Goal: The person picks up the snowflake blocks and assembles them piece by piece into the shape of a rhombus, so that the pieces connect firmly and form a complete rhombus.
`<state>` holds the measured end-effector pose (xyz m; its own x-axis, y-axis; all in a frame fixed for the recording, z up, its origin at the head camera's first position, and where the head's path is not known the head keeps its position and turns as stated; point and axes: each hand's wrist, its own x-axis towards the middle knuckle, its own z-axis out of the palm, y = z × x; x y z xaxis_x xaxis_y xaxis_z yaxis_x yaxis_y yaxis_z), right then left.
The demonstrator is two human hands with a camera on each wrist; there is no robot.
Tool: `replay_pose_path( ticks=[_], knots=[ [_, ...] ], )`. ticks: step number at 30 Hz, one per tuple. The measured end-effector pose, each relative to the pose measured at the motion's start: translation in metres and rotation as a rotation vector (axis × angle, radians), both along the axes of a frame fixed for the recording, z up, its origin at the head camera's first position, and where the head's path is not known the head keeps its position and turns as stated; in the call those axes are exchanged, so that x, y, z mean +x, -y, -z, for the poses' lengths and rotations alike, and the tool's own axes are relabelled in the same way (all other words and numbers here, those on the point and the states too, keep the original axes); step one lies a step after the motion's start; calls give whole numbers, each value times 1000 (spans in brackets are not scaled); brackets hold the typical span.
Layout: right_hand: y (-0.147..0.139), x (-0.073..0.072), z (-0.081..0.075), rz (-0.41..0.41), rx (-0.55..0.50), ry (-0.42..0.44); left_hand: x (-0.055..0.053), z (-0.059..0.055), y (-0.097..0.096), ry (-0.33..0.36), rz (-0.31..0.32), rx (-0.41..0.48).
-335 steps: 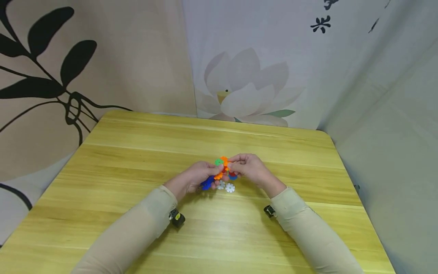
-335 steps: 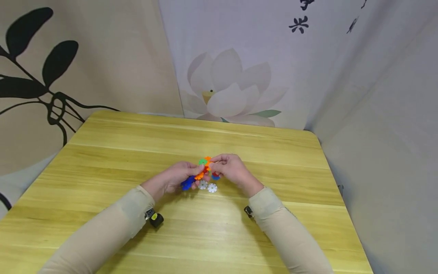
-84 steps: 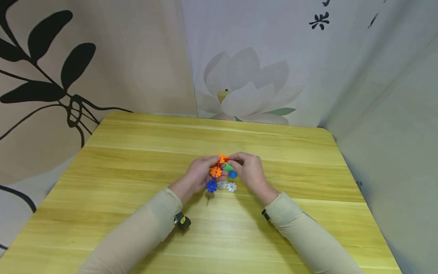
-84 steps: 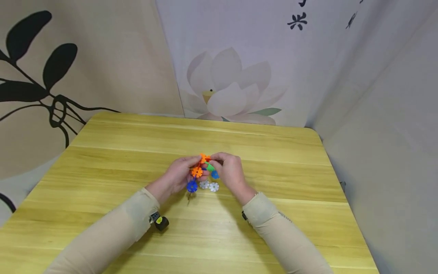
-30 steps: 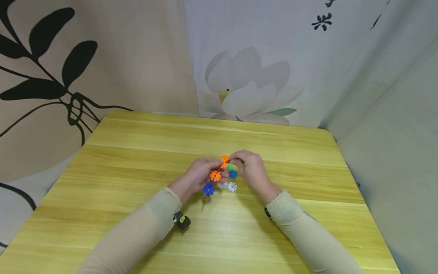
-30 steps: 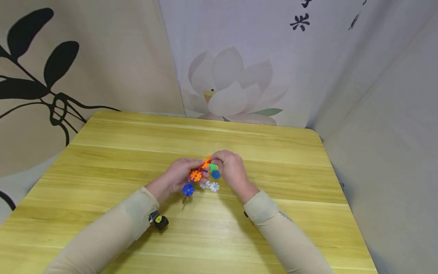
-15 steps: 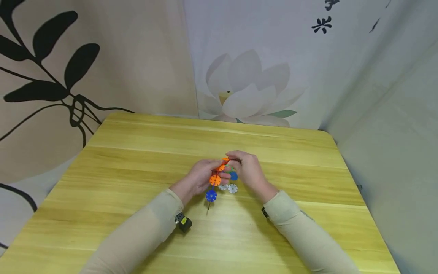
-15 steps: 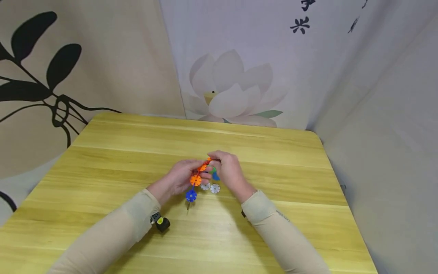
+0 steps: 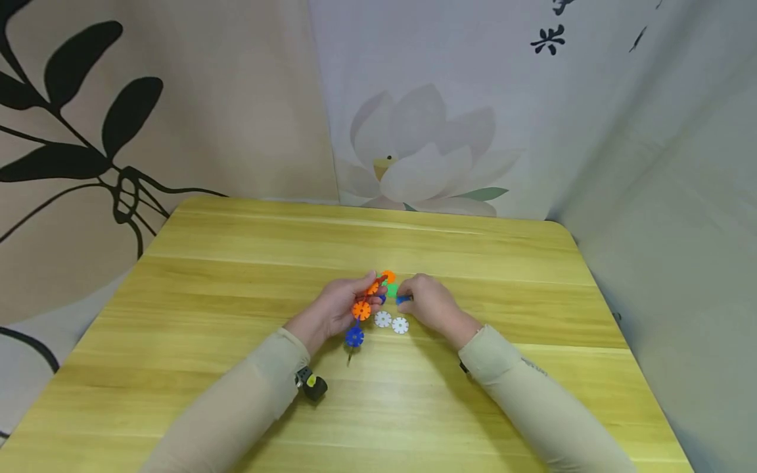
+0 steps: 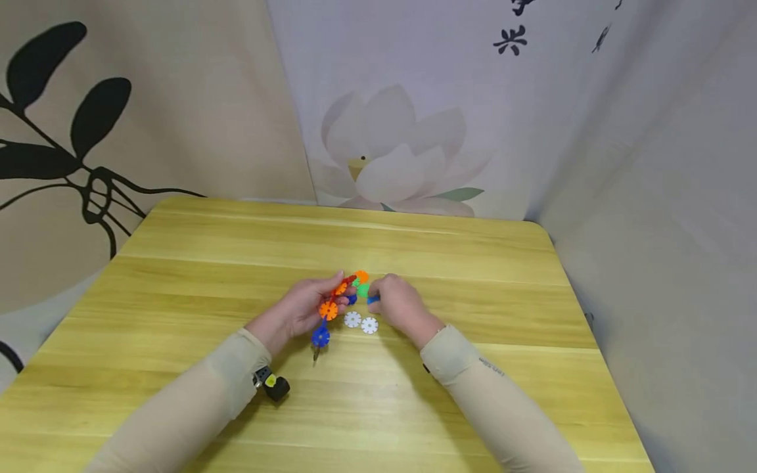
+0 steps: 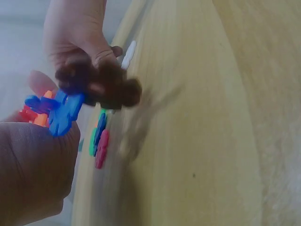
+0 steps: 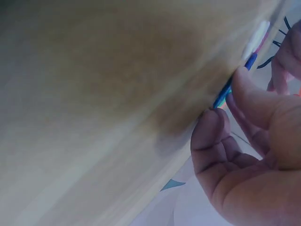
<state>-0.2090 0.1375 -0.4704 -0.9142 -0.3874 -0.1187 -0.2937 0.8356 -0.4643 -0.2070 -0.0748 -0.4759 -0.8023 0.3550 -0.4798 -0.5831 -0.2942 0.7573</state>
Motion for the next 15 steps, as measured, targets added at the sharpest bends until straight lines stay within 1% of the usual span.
replay_pose_path(
  ticks=[5,7,8,10,12,14,15],
  knots=[
    [-2,-4,-2,40,38,34,-1,1,1,5,6,-7],
    [-6,-7,-1,51,28,61,-2,1,1,19,3,4],
    [-10,-9,-1,68,1,92,-2,1,1,26,2,11],
    [-17,-12,-2,129,-103,180,-2,1,1,38,-2,20],
    [-24,-15,-4,216,-283,288,-1,1,2,46,-3,24],
    [-28,-17,-10,308,-469,385,-1,0,2,45,-3,25],
    [-28,-18,-13,343,-553,417,-1,0,2,44,-4,25]
  ],
)
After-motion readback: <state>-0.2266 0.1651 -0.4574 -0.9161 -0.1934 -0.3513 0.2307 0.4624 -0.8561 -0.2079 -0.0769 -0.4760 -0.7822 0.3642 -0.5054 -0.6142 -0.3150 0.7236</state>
